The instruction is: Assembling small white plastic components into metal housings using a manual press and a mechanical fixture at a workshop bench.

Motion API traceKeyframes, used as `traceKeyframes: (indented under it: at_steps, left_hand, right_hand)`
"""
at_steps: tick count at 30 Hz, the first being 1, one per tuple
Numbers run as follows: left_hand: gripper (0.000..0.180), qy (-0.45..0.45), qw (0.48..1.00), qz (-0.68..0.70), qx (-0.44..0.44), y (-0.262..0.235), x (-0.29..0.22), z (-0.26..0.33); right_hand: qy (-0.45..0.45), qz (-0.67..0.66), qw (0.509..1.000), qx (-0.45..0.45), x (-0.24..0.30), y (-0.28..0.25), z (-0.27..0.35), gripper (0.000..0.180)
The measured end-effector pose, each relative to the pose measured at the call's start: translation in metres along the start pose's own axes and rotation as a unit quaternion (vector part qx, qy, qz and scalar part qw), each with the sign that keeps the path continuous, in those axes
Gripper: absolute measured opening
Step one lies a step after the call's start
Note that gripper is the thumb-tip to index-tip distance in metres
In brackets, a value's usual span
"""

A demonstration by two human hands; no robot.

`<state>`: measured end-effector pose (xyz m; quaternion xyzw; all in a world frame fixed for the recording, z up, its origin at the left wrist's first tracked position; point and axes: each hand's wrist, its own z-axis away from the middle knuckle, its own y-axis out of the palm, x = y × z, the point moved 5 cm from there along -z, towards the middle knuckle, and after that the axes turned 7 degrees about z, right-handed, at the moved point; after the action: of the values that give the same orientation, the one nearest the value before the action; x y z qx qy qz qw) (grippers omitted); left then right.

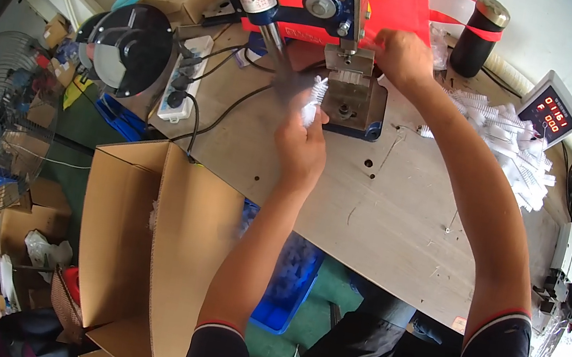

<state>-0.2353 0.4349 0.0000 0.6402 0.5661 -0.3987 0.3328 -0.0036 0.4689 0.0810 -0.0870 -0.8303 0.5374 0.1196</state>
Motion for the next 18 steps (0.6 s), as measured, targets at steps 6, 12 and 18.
traceKeyframes:
  at_steps: [6, 12, 18]
  left_hand:
    - [0.025, 0.05, 0.998, -0.036, 0.001, -0.003, -0.009, -0.001]
    - [0.026, 0.043, 0.999, -0.018, 0.011, 0.003, -0.013, -0.001]
    - [0.028, 0.036, 0.999, -0.017, 0.022, -0.001, -0.012, 0.0]
  right_hand:
    - [-0.005, -0.127, 0.986, 0.104, 0.013, 0.044, -0.039, 0.031]
    - [-0.019, -0.423, 0.888, 0.18, 0.0, 0.073, -0.026, 0.04]
    - [-0.059, -0.408, 0.906, 0.098, 0.005, 0.032, 0.01, 0.039]
